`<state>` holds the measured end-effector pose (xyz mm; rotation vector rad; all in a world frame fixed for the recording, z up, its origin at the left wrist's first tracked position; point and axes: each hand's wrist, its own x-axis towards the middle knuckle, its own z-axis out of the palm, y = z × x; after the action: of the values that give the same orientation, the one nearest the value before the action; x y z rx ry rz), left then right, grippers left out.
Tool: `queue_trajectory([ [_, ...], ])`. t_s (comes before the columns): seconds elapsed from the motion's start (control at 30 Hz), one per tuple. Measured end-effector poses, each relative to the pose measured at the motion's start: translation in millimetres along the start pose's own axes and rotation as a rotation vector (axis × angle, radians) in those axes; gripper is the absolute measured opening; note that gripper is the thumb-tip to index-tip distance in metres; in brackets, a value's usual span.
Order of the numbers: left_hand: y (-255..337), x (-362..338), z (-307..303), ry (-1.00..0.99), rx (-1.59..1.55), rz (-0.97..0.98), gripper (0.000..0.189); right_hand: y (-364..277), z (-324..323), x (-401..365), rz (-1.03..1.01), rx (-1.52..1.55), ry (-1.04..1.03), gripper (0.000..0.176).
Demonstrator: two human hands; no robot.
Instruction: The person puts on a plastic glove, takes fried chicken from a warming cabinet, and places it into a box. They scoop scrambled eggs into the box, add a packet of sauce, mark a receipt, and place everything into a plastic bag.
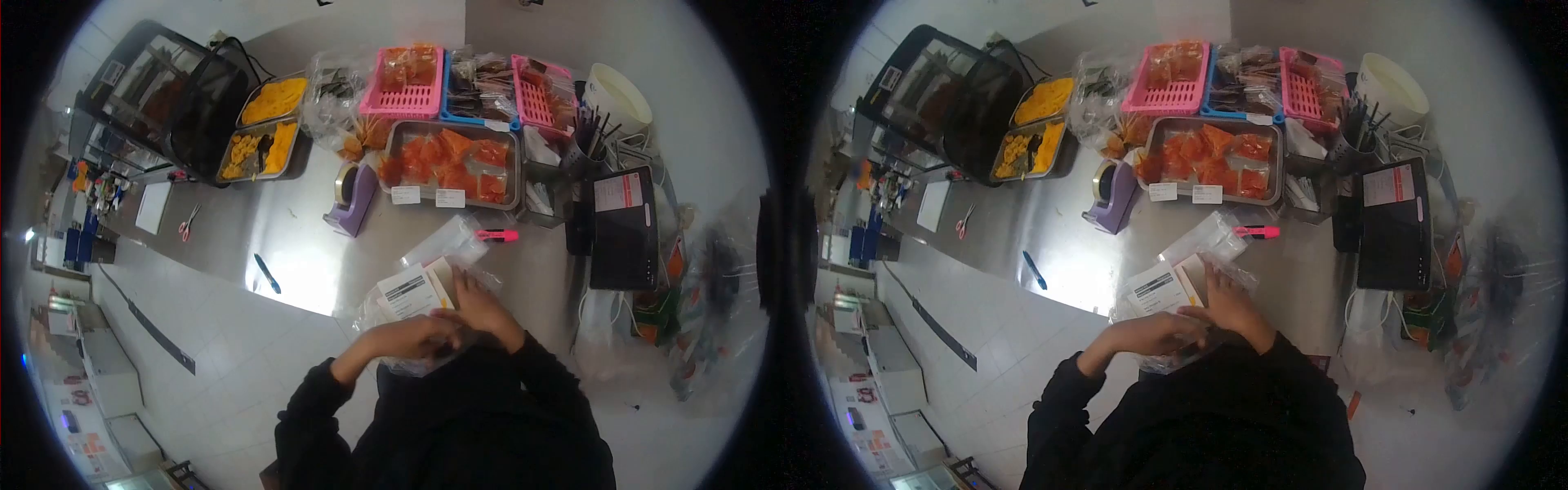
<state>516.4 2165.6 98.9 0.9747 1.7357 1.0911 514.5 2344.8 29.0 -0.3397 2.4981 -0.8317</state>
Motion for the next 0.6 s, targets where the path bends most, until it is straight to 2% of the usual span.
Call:
queue_trajectory([
  [0.03, 3.0, 10.7, 5.3, 0.114, 0.083, -0.065, 0.025, 13.2, 1.4, -5.3, -0.071, -0.014, -0.003, 0.087],
  [0.07, 5.5, 17.4, 9.2, 0.23, 0.165, -0.126, 0.027, 20.8, -2.3, -15.2, -0.095, -0.153, -0.004, 0.079],
  [0.13, 14.2, 21.4, 11.9, 0.305, 0.434, -0.223, 0.033, 24.1, -16.4, -35.5, -0.142, -0.431, -0.005, 0.064],
  [0.17, 17.0, 21.1, 14.9, 0.343, 0.567, -0.272, 0.035, 16.8, -29.6, -42.7, -0.11, -0.578, -0.172, 0.06],
  [0.2, -1.4, 20.2, 22.3, 0.409, 0.679, -0.267, 0.059, 6.7, -47.6, -51.6, -0.074, -0.722, -0.342, 0.056],
  [0.23, -3.4, 17.8, 24.8, 0.511, 0.721, -0.252, 0.064, -2.2, -63.9, -57.9, -0.036, -0.861, -0.513, 0.053],
  [0.3, -6.1, 13.0, 27.4, 0.713, 0.801, -0.217, 0.075, -16.5, -96.4, -59.1, -0.068, -0.588, -0.407, 0.047],
  [0.33, -14.1, 11.2, 32.1, 0.697, 0.844, -0.248, 0.09, -20.8, -105.6, -56.0, -0.087, -0.454, -0.354, 0.044],
  [0.43, -19.9, 14.6, 42.4, 0.674, 0.942, -0.305, 0.094, -28.0, -91.5, -21.6, -0.507, -0.355, 0.694, 0.028],
  [0.5, -22.1, 15.1, 41.1, 0.638, 0.932, -0.327, 0.092, 7.0, -58.2, 22.2, -0.357, -0.318, 0.592, 0.022],
  [0.57, -23.4, 17.5, 40.5, 0.66, 0.9, -0.319, 0.087, 19.5, -45.1, 51.1, -0.246, 0.037, 0.404, 0.017],
  [0.6, -23.4, 20.0, 40.5, 0.673, 0.91, -0.308, 0.089, 14.4, -49.3, 64.2, -0.211, 0.363, 0.26, 0.015],
])
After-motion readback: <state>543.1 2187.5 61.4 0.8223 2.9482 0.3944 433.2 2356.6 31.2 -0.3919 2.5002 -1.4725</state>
